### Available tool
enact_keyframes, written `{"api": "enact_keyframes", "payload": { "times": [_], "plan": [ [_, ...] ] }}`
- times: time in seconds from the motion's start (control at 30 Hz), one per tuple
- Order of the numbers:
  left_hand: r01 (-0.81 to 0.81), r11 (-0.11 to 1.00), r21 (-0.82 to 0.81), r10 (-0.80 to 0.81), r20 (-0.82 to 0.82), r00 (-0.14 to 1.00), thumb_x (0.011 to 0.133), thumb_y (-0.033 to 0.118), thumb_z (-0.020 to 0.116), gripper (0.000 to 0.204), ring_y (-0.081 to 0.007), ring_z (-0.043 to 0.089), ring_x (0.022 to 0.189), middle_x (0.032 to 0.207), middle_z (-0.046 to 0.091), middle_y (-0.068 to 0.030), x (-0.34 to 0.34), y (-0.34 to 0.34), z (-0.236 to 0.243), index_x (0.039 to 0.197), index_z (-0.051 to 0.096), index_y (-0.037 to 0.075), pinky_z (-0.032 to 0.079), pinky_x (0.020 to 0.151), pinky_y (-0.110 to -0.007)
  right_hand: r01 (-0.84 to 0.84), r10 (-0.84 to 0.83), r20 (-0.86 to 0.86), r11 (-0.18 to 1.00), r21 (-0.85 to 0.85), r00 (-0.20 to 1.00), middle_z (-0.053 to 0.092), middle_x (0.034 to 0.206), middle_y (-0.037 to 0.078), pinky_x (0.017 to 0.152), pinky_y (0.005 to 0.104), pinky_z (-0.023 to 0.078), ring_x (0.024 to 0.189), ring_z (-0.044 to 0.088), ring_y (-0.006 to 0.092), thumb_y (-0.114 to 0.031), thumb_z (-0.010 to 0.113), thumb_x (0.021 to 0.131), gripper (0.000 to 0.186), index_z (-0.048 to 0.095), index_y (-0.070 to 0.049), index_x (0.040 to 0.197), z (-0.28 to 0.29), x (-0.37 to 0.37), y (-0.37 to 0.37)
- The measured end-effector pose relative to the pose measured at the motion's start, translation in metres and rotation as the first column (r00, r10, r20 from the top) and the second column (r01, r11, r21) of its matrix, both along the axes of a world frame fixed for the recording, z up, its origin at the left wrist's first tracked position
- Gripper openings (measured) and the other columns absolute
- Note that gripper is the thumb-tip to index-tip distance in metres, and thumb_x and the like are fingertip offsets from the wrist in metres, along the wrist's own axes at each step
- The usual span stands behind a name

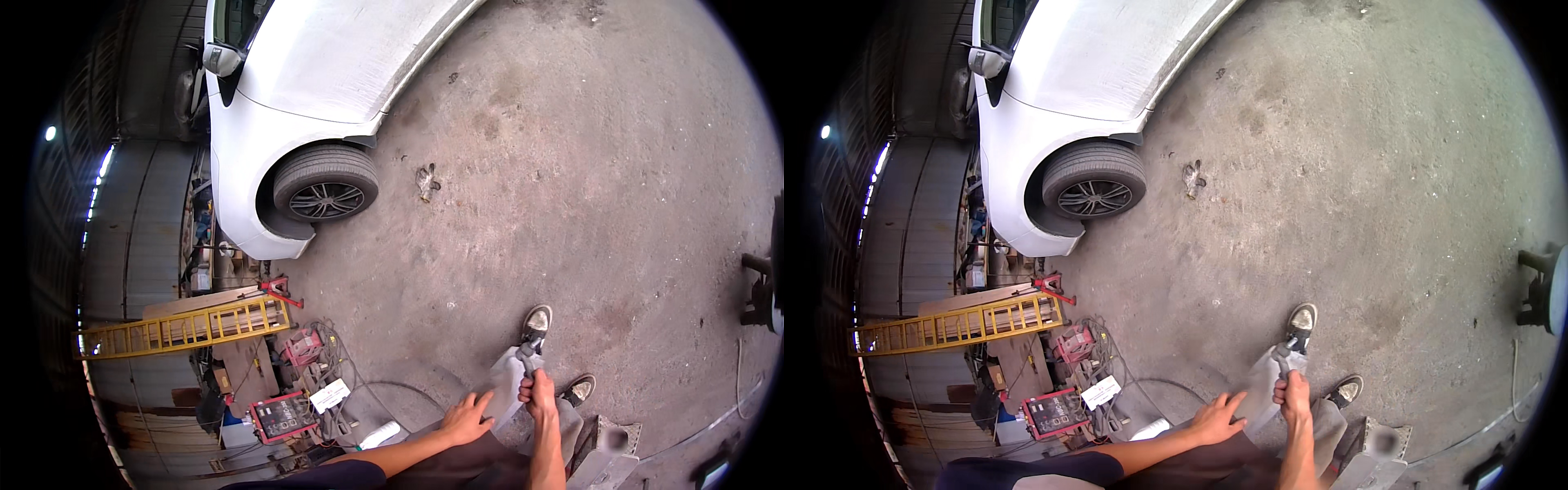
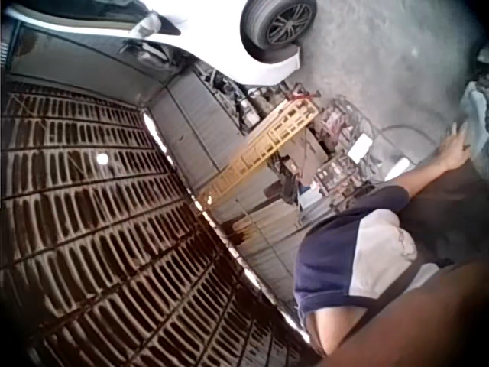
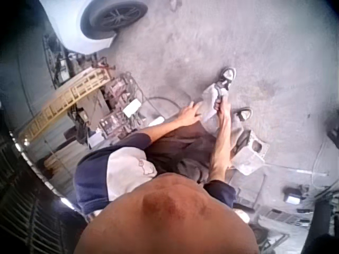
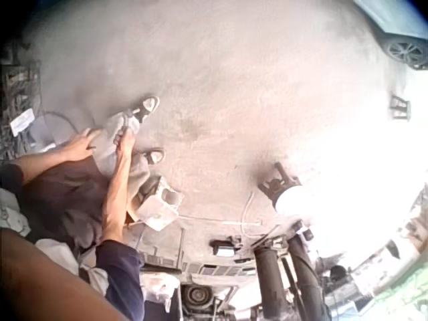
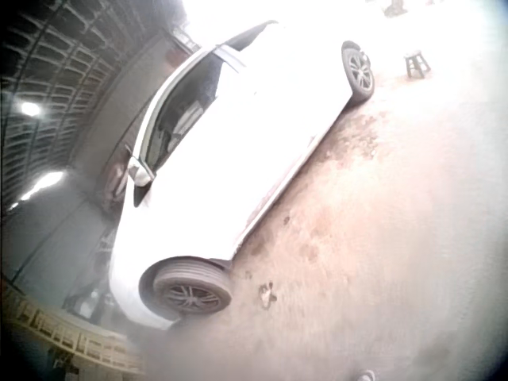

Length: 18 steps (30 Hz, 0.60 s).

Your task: The person uses a screwdriver to remove fasteners from the front bumper of a white car, then uses a pneumatic ratchet to remove bolts. Finally, the person uses an angle grinder to smooth the bumper surface.

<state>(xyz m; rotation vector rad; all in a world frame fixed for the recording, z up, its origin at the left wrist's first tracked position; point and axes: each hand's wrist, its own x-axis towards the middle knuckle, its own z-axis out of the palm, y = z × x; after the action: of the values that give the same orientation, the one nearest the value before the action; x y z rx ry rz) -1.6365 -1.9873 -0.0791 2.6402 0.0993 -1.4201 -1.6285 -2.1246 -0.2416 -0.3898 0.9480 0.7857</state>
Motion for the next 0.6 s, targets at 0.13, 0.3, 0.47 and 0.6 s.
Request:
{"api": "enact_keyframes", "payload": {
  "times": [0.13, 0.3, 0.47, 0.6],
  "plan": [
    [-0.228, 0.972, 0.047, 0.231, -0.073, 0.97, 0.083, 0.046, 0.053, 0.064, -0.0381, 0.049, 0.112, 0.124, 0.046, -0.02, 0.025, 0.108, 0.016, 0.136, 0.035, 0.014, 0.042, 0.091, -0.045, -0.111, 0.357, 0.431, 0.86, -0.498, 0.828, 0.049, 0.056, 0.008, 0.042, 0.0324, 0.035, 0.042, 0.044, 0.021, -0.018, 0.056, 0.086, 0.02, 0.047, -0.002, 0.077, 0.121, 0.043, 0.038],
    [-0.362, 0.923, 0.129, 0.375, -0.096, 0.922, 0.082, 0.048, 0.052, 0.067, -0.0367, 0.047, 0.117, 0.13, 0.044, -0.0212, 0.04, 0.237, -0.023, 0.134, 0.037, 0.008, 0.039, 0.096, -0.044, -0.096, 0.752, 0.14, 0.261, -0.961, 0.644, 0.054, 0.063, 0.023, 0.053, 0.0425, 0.041, 0.054, 0.05, 0.0404, -0.02, 0.059, 0.08, 0.023, 0.05, 0.001, 0.077, 0.134, 0.134, 0.096],
    [-0.617, 0.78, -0.102, 0.606, -0.124, 0.786, 0.083, 0.048, 0.056, 0.065, -0.0325, 0.058, 0.103, 0.109, 0.06, -0.0217, 0.142, 0.37, -0.042, 0.125, 0.045, 0.0, 0.045, 0.09, -0.039, -0.107, 0.169, 0.064, 0.827, -0.552, 0.983, 0.04, 0.05, 0.0, 0.033, 0.0267, 0.025, 0.038, 0.035, 0.0089, -0.021, 0.05, 0.081, 0.023, 0.042, -0.008, 0.064, 0.097, 0.255, 0.209],
    [-0.632, 0.735, -0.246, 0.672, 0.14, 0.727, 0.086, 0.036, 0.06, 0.049, -0.0249, 0.063, 0.092, 0.098, 0.064, -0.0186, 0.253, 0.448, -0.009, 0.117, 0.052, -0.001, 0.049, 0.079, -0.034, 0.03, 0.033, 0.213, 0.958, -0.285, 0.976, 0.043, 0.054, 0.001, 0.037, 0.0245, 0.028, 0.042, 0.037, 0.0085, -0.023, 0.048, 0.09, 0.023, 0.043, -0.008, 0.073, 0.158, 0.358, 0.291]
  ]
}}
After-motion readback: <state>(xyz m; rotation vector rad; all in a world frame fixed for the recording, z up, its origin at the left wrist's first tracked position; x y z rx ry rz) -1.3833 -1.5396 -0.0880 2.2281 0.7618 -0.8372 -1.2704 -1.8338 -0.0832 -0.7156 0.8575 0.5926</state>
